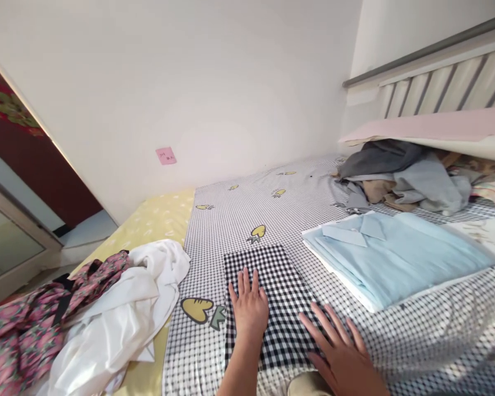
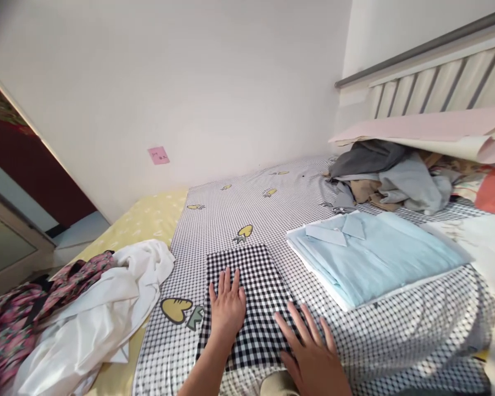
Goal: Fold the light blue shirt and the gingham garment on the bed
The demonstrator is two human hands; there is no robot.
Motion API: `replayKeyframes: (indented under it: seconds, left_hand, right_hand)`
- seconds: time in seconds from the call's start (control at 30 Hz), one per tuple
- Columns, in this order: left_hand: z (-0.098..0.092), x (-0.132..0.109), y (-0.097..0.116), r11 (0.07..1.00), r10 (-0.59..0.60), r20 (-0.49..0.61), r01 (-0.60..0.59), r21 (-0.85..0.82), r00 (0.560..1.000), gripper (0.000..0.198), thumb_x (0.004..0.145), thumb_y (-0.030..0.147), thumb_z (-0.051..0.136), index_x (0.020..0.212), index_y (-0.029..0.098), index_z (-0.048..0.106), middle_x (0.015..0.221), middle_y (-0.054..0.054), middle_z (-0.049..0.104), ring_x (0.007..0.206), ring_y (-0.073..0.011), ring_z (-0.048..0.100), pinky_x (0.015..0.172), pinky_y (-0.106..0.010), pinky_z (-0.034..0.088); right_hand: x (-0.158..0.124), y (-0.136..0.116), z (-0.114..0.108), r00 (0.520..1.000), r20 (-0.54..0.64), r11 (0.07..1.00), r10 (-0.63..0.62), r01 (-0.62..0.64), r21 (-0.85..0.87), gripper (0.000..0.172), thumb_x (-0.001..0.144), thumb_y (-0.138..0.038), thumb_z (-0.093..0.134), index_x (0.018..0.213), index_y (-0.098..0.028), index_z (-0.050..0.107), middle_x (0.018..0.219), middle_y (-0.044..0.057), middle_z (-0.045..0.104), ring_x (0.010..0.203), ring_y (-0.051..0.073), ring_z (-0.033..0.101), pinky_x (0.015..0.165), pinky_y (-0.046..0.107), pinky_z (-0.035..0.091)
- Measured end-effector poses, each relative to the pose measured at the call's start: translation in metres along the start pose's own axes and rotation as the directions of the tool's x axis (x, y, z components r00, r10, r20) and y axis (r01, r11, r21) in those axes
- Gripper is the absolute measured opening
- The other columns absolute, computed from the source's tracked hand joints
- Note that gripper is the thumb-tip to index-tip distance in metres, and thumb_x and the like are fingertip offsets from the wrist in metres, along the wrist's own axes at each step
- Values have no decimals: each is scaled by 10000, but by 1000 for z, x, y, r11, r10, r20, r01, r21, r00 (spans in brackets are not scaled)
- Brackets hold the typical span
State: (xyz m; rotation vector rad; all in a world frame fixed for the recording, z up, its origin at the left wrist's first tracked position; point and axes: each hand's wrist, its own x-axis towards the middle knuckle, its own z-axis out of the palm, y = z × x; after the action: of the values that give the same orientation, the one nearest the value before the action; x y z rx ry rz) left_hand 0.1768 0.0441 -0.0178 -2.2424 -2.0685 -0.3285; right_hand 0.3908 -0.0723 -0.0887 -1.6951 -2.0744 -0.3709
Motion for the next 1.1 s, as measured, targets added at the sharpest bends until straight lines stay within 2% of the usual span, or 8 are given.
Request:
replayKeyframes:
  seconds: [0.13,0.2,0.3,0.43,0.5,0.67,0.93,1.1]
  left_hand:
    - [6,-1,1,1000,-6,-21,6,-2,1000,580,1054,372,278,1628,298,319,1729,-37,209,1608,-280,196,1297,-628,167]
    - [7,-2,1,1000,-3,-33,3,-11,999,573,1060,369,264,1624,294,328,1727,-36,216,1607,-276,207,1297,-627,170]
    - [5,-4,0,1000,13,-33,-14,-22,999,576,1067,416,258,1628,296,307,1728,-39,207,1606,-282,209,1292,-631,192]
    - [1,-4,-2,998,32,-6,-32,-45,999,614,1055,532,289,1624,301,303,1725,-43,221,1605,-294,211,1286,-636,208]
    - [-1,-3,-1,998,14,-6,-15,-60,1000,600,1058,528,283,1615,308,322,1718,-34,247,1600,-281,234,1290,-625,202]
    - [-3,-3,3,997,-3,5,4,-76,1000,589,1063,507,272,1610,298,339,1718,-27,240,1601,-265,229,1294,-610,189]
    - [8,12,-10,997,53,40,-51,-55,998,611,1062,489,166,1633,311,294,1731,-3,214,1615,-257,173,1302,-630,156]
    - [-8,45,-24,999,28,115,-25,-27,993,621,1061,529,150,1642,340,262,1734,16,191,1619,-290,153,1276,-679,187]
  right_hand:
    - [8,-3,-31,996,-78,999,-33,32,-18,561,968,-499,521,1527,-517,491,1636,-13,472,1416,418,507,1114,729,367]
    - [38,-21,-54,986,-165,1000,14,-12,9,533,979,-432,490,1508,-480,538,1675,-7,409,1479,417,432,1182,746,261]
    - [96,-53,-71,995,-101,994,-17,28,105,521,1029,-412,419,1541,-482,486,1719,-41,320,1554,372,323,1218,704,250]
    - [156,-70,-36,955,298,982,-1,-55,179,522,1056,-441,402,1574,-426,457,1705,4,364,1569,328,310,1229,640,281]
    - [172,-65,-8,923,381,987,50,-104,123,524,1067,-450,372,1586,-415,439,1707,7,358,1585,321,269,1243,645,228]
    - [195,-50,27,902,412,984,133,-171,58,563,1072,-545,289,1627,-459,321,1751,-62,224,1616,343,135,1244,672,178]
    - [198,-52,26,928,344,986,145,-165,31,567,1075,-538,290,1629,-430,339,1737,-24,285,1606,368,165,1238,673,191]
    - [197,-52,27,931,336,983,146,-174,53,570,1076,-562,278,1628,-438,337,1739,-21,280,1605,363,171,1241,676,177]
